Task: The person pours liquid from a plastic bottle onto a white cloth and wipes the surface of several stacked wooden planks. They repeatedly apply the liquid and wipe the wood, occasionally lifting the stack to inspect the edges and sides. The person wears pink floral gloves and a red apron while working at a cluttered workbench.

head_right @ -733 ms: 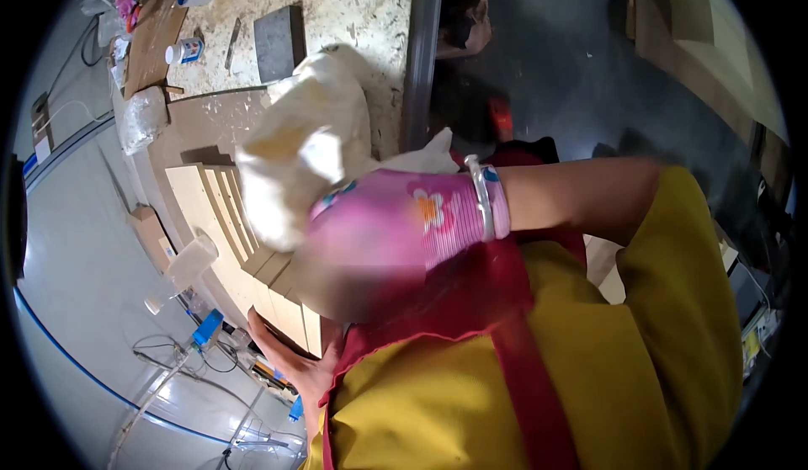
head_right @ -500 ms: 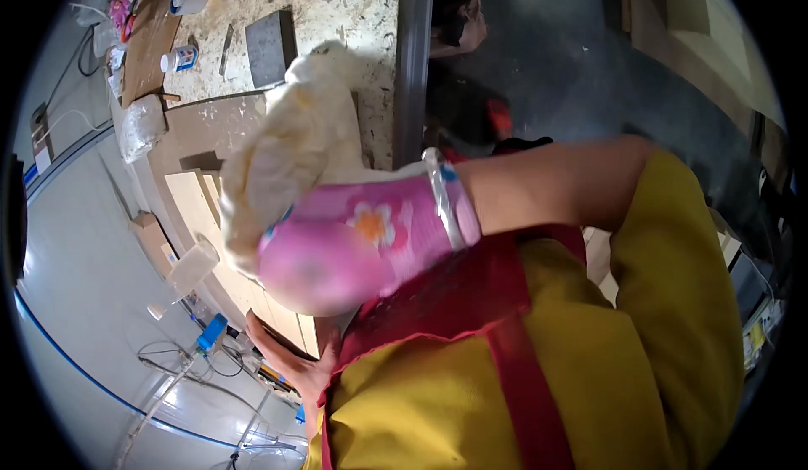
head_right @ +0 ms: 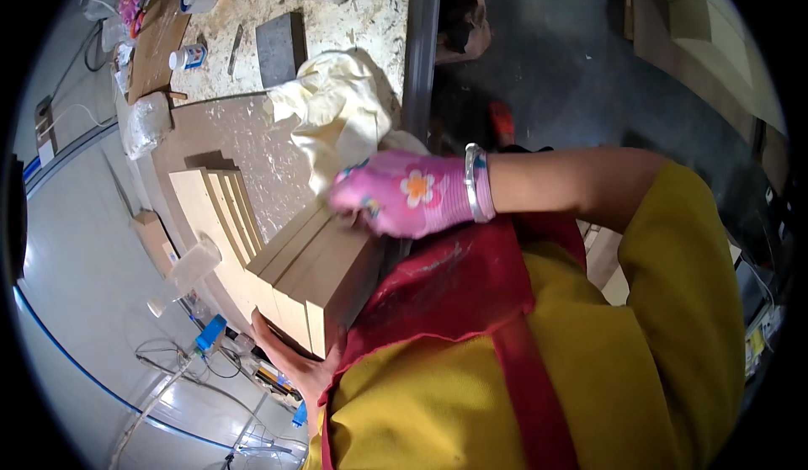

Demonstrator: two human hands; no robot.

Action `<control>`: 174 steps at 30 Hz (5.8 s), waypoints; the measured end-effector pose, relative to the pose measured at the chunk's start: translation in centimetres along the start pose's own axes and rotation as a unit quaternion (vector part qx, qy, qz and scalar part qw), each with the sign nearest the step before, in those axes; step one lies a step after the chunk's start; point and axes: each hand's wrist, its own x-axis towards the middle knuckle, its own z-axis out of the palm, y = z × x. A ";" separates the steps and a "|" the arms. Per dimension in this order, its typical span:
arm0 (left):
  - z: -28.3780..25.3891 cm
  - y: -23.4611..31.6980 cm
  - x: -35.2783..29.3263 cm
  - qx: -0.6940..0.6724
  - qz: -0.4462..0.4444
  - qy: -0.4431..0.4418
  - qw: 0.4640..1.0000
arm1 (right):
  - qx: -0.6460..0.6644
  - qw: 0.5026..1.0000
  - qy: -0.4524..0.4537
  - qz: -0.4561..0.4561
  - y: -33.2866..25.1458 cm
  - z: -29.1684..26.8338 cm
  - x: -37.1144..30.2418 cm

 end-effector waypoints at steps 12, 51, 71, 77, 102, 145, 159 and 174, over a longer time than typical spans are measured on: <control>-0.3 0.1 -0.2 -0.015 -0.018 -0.004 1.000 | 0.011 0.997 0.079 -0.005 0.7 1.0 -0.4; -0.3 -0.5 0.0 -0.030 -0.030 0.005 0.999 | 0.078 0.974 0.150 0.151 1.4 -5.8 0.1; -1.1 0.3 1.3 0.000 0.018 0.031 0.999 | -0.264 0.935 0.086 -0.223 -6.6 -3.4 13.8; -1.0 0.1 1.1 0.002 0.035 0.053 0.998 | 0.052 0.985 -0.108 -0.128 -4.4 -1.1 6.1; -2.2 -8.9 -9.0 0.039 0.028 0.026 0.999 | 0.124 0.991 0.004 -0.044 -2.2 3.6 0.0; -0.1 0.1 -0.4 0.013 0.161 -0.023 0.987 | 0.557 0.786 0.013 0.269 9.4 3.7 -6.2; -0.2 0.9 -0.1 0.081 0.177 -0.016 0.981 | 0.320 0.912 0.131 0.223 3.6 -6.4 -2.5; -1.3 2.3 0.4 0.018 0.135 -0.046 0.990 | 0.016 0.980 0.190 0.061 -0.7 -2.5 5.1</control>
